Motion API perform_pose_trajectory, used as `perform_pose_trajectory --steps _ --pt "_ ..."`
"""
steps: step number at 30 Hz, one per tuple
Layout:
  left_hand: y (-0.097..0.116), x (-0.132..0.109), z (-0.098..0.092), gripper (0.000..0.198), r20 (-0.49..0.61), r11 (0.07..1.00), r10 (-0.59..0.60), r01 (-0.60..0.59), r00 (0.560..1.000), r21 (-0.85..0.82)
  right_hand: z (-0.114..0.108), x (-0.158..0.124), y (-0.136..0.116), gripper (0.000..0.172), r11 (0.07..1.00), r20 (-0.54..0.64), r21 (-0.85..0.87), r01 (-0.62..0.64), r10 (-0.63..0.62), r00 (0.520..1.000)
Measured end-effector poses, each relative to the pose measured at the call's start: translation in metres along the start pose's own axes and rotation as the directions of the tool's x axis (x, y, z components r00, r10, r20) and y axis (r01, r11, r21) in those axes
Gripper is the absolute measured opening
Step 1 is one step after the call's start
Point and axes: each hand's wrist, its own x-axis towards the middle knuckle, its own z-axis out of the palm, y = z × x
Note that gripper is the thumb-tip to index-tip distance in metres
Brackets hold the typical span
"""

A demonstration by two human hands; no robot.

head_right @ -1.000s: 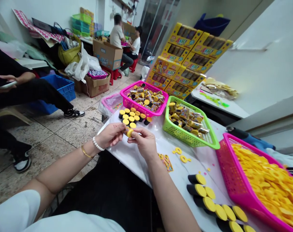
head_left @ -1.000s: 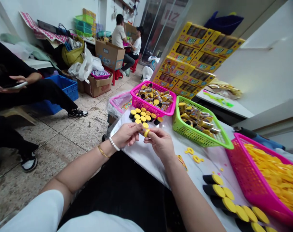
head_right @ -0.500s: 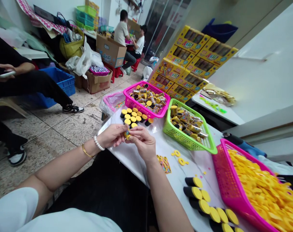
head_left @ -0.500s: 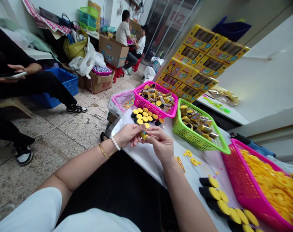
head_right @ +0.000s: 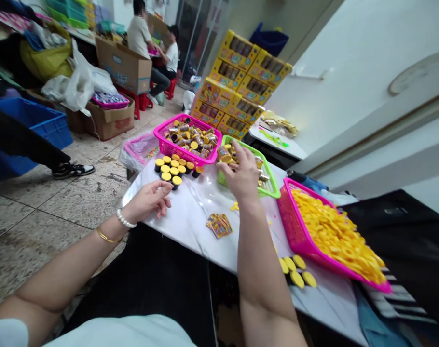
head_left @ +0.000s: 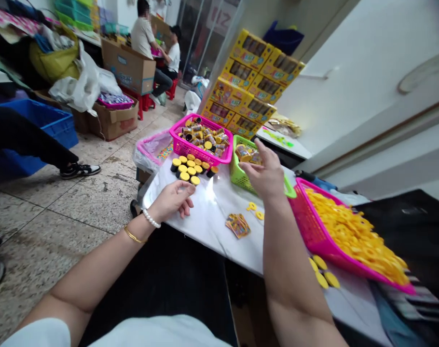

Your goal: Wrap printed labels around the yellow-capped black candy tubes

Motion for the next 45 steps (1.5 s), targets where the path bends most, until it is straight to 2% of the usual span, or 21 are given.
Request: perform_pose_trajectory --steps 1,2,5,9,12,18,23,27,29,32,35,37,38,40,41,43,44,45 --pt "-0.001 0.0 0.0 0.055 0.008 1.0 0.015 -0.015 1.0 0.018 -0.011 0.002 0.004 0.048 0.993 0.001 -0.118 -0.008 0.008 1.0" --pt "-0.001 0.0 0.0 0.054 0.014 0.999 0.028 -0.028 1.0 0.029 -0.02 -0.003 0.006 0.043 0.978 0.021 -0.207 -0.006 0.011 1.0" --pt "-0.001 -0.001 0.0 0.053 0.016 0.998 0.055 -0.056 0.998 0.024 -0.035 -0.052 0.008 0.018 0.938 0.137 -0.347 0.014 0.036 0.99" --pt "0.001 -0.003 0.0 0.054 0.012 0.997 0.069 -0.07 0.998 0.041 -0.036 -0.131 0.021 0.02 0.916 0.179 -0.386 -0.111 0.193 0.965" --pt "0.002 -0.003 0.002 0.053 -0.002 0.994 0.074 -0.074 0.997 0.08 -0.032 -0.156 0.036 0.021 0.929 0.185 -0.33 -0.165 0.235 0.954" --pt "0.002 -0.002 0.008 0.044 -0.053 0.984 0.11 -0.101 0.993 0.148 -0.024 -0.153 0.045 0.019 0.949 0.175 -0.309 -0.055 0.113 0.978" --pt "-0.001 -0.001 0.008 0.044 -0.075 0.983 0.123 -0.111 0.99 0.148 -0.022 -0.155 0.045 0.017 0.971 0.206 -0.23 -0.058 0.107 0.973" --pt "-0.002 -0.009 0.01 0.045 -0.127 0.979 0.15 -0.129 0.981 0.157 -0.021 -0.154 0.043 0.019 0.943 0.181 -0.332 0.014 0.05 0.982" --pt "-0.004 -0.018 0.015 0.044 -0.16 0.976 0.16 -0.132 0.974 0.173 -0.02 -0.15 0.034 0.017 0.941 0.149 -0.335 0.042 0.009 0.989" --pt "-0.008 -0.032 0.026 0.041 -0.18 0.977 0.175 -0.149 0.968 0.152 -0.01 -0.139 0.007 0.012 0.973 0.09 -0.218 0.072 -0.054 0.995" --pt "-0.009 -0.038 0.032 0.042 -0.17 0.977 0.195 -0.177 0.966 0.116 0.01 -0.123 -0.029 0.009 0.993 0.144 -0.041 0.111 -0.104 0.984" --pt "-0.007 -0.038 0.03 0.039 -0.162 0.973 0.218 -0.202 0.962 0.11 0.027 -0.113 -0.049 0.009 0.988 0.22 0.106 0.109 -0.131 0.967" --pt "-0.005 -0.037 0.026 0.036 -0.166 0.97 0.231 -0.214 0.959 0.115 0.035 -0.108 -0.057 0.008 0.979 0.257 0.191 0.068 -0.116 0.959" --pt "-0.001 -0.035 0.016 0.032 -0.19 0.962 0.257 -0.233 0.947 0.14 0.051 -0.099 -0.066 0.012 0.922 0.357 0.369 -0.122 -0.02 0.934" --pt "0.001 -0.034 0.01 0.031 -0.204 0.958 0.268 -0.237 0.942 0.161 0.058 -0.094 -0.068 0.02 0.864 0.441 0.437 -0.251 0.037 0.897" --pt "0.004 -0.035 -0.002 0.029 -0.238 0.951 0.285 -0.242 0.928 0.195 0.071 -0.086 -0.067 0.034 0.73 0.63 0.479 -0.486 0.099 0.77" --pt "0.005 -0.036 -0.007 0.028 -0.272 0.949 0.294 -0.245 0.916 0.2 0.076 -0.083 -0.066 0.036 0.681 0.692 0.473 -0.559 0.106 0.714" --pt "0.004 -0.038 -0.01 0.028 -0.317 0.947 0.304 -0.251 0.898 0.198 0.081 -0.08 -0.065 0.037 0.645 0.725 0.466 -0.605 0.114 0.68"
